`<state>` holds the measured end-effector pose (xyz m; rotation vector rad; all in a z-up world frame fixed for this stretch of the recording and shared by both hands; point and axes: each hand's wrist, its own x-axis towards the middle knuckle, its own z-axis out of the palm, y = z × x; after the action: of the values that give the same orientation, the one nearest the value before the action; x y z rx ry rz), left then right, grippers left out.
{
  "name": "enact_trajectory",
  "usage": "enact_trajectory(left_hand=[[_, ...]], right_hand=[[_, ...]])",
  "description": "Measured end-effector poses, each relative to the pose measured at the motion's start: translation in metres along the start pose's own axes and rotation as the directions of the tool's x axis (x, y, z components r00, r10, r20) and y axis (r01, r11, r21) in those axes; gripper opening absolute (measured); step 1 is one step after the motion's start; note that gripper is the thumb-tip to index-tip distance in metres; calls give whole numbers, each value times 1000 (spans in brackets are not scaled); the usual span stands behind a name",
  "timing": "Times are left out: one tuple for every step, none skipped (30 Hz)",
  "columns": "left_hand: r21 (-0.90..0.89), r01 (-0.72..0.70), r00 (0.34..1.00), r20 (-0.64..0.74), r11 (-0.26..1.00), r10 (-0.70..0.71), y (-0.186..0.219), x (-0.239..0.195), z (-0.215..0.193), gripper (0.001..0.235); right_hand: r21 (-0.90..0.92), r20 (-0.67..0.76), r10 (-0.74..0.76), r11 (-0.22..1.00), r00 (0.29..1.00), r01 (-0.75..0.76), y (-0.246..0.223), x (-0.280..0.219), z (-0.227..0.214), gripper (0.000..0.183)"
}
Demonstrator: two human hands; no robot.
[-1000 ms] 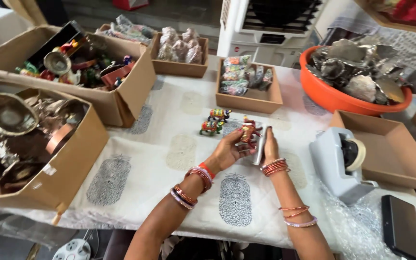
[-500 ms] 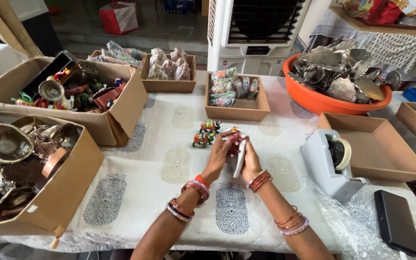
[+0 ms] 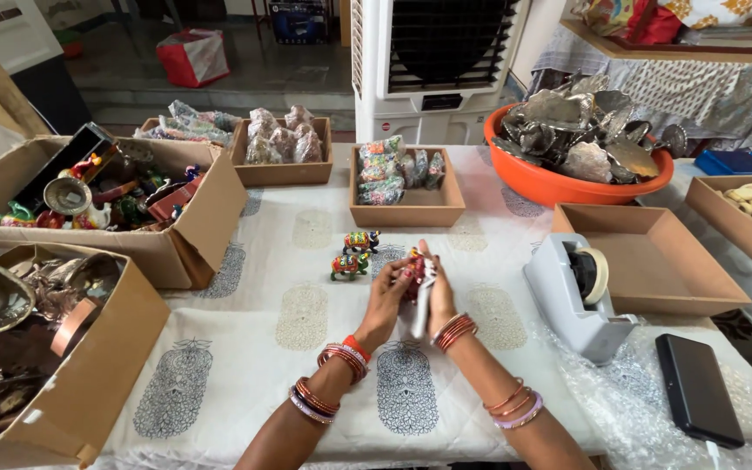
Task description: The person selects two small colorful elephant figurines from a cardboard box and places them on a table. They then use a white cloth to wipe each figurine individually, rotating them to clean multiple sides. The cleaned figurines remain on the table.
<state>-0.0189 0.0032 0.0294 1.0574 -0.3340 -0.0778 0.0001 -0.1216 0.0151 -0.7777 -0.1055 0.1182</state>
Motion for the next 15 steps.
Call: enact_trajectory(left_hand=[[-38,-7,998,-59,999,5,4,1,-2,31],[-34,-8,998,-60,999,6,0,5,-10,31],[-74,-31,994,-111,997,23,-4,8,-19,31],[-113,-56,986,-163,992,37,-9,12,-27,31],[-112,-54,986,-164,992,35,-10,12,-28,31],[-82,-68,983,-176,994,53,-11,12,-30,31],[-54,-79,980,-187,995,68,-13,13,-30,31],[-55,-75,981,-186,996,63,-14,12,-29,31],[-38,-40,989,-143,998,35,-15,9,-26,30],[-21,-7,995,-101,1000,5,-17,7,-24,29],[-23,-3,995,-95,1000,1,-15,4,-17,29],[-27,24,999,-33,999,-25,-11,0,-10,29],[-28,50,998,29,998,-49,-8,-4,-4,29],[-28,52,998,34,998,-51,-7,-4,-2,29],[-7,56,998,35,998,-56,-6,-4,-1,29]], right_hand=[[-44,-44,-43,998,998,41,8,-5,11,67],[-40,-42,-43,998,998,41,11,-11,20,67],[-95,-91,34,995,995,-43,15,-17,29,70],[-146,-143,108,981,984,-129,18,-23,37,75],[-144,-144,110,981,984,-131,26,-17,26,75],[-179,-123,100,976,987,-121,33,-10,15,71],[-214,-106,88,971,990,-109,40,-4,2,67],[-212,-110,89,971,990,-110,30,-5,8,67],[-157,-120,107,980,987,-125,19,-8,11,66],[-103,-129,126,985,984,-139,7,-11,15,67],[-103,-134,121,985,984,-135,8,-1,-1,67],[97,-11,90,991,996,-88,8,9,-17,59],[296,107,33,953,994,-64,9,19,-32,53],[297,103,29,953,994,-58,8,18,-33,53],[233,68,26,972,997,-41,8,17,-34,50]])
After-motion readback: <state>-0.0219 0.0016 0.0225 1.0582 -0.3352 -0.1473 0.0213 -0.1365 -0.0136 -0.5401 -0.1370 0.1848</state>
